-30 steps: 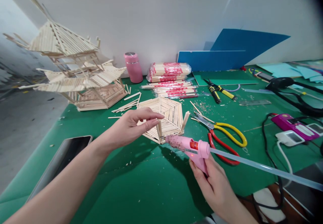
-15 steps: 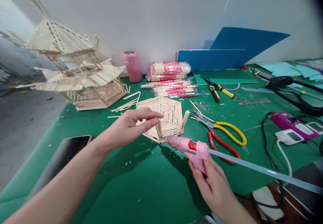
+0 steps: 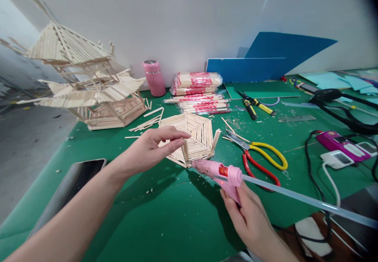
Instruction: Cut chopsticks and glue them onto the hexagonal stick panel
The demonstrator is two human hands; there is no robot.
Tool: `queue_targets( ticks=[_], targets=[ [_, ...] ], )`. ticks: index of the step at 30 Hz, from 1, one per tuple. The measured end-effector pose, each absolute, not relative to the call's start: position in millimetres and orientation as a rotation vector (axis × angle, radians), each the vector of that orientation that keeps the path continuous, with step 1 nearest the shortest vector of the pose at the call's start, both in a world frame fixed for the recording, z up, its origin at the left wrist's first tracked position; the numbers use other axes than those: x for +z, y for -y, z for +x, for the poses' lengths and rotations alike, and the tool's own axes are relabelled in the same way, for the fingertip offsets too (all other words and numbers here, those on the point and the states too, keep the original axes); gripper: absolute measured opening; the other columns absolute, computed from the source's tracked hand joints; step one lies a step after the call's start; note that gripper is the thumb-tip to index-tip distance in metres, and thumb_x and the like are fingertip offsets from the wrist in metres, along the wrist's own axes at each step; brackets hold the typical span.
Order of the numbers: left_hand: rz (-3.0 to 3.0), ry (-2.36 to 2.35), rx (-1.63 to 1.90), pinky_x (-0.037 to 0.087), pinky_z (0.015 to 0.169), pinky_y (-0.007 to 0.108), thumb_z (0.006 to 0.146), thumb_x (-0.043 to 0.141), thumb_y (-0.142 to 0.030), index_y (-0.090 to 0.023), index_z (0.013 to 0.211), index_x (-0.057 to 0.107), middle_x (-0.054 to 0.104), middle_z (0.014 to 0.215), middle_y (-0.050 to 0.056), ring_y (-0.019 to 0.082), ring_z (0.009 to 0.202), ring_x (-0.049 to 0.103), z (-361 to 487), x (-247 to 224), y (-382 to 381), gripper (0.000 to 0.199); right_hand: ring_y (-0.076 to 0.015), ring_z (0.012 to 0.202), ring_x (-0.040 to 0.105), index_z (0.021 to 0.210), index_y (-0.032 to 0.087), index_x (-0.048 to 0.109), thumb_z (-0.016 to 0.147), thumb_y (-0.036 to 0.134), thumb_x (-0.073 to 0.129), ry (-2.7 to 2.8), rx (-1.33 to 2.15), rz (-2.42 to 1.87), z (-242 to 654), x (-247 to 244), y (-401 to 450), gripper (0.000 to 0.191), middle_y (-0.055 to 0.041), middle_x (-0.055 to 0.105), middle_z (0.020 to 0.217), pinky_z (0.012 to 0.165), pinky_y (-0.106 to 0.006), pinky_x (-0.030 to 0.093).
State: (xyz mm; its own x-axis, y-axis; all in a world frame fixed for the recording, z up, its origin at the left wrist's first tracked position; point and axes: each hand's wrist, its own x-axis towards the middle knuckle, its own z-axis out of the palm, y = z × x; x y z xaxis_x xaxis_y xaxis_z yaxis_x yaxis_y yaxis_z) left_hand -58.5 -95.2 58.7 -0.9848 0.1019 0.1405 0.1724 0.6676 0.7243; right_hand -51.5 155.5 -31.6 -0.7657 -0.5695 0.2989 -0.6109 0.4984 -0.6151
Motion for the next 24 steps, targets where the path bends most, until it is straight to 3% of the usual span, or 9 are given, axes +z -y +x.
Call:
queue_targets(
  ticks=[11,15,20,24],
  targets=[
    [-0.296,2.751,-1.226,0.040,0.065,0.021,0.080,0.048,-0.025,-0.020,0.095,0.062,0.063,0.085,0.001,0.013,0.077,0.053,-61,58,92,0.021,-0.0181,0.070,0.057,0.106,0.017,0.045,0.082,0.017,0.039,2.688,1.225,1.036,-51,-32,-158,0.025,-0.0045,0.058,0.074,0.066,-0.029,0.046],
    [-0.314,2.720,-1.216,0.040,0.065,0.021,0.080,0.048,-0.023,-0.019,0.091,0.063,0.063,0.081,0.001,0.012,0.075,0.053,-63,58,91,0.019,-0.0176,0.073,0.056,0.098,0.019,0.049,0.081,0.017,0.042,2.653,1.359,1.012,-53,-26,-156,0.018,-0.0055,0.058,0.081,0.066,-0.028,0.045],
    [-0.323,2.714,-1.251,0.041,0.066,0.021,0.079,0.049,-0.022,-0.019,0.088,0.064,0.063,0.080,0.002,0.013,0.076,0.053,-64,57,93,0.017,-0.0199,0.082,0.055,0.106,0.018,0.047,0.080,0.021,0.045,2.613,1.577,0.891,-57,-16,-155,0.026,-0.0083,0.058,0.091,0.073,-0.028,0.045],
    [-0.297,2.711,-1.275,0.041,0.065,0.022,0.079,0.050,-0.023,-0.020,0.087,0.064,0.063,0.080,0.002,0.013,0.076,0.054,-64,57,96,0.017,-0.0160,0.069,0.055,0.105,0.022,0.047,0.081,0.025,0.046,2.632,1.862,0.731,-59,-10,-158,0.025,-0.0033,0.058,0.080,0.061,-0.024,0.046]
  ],
)
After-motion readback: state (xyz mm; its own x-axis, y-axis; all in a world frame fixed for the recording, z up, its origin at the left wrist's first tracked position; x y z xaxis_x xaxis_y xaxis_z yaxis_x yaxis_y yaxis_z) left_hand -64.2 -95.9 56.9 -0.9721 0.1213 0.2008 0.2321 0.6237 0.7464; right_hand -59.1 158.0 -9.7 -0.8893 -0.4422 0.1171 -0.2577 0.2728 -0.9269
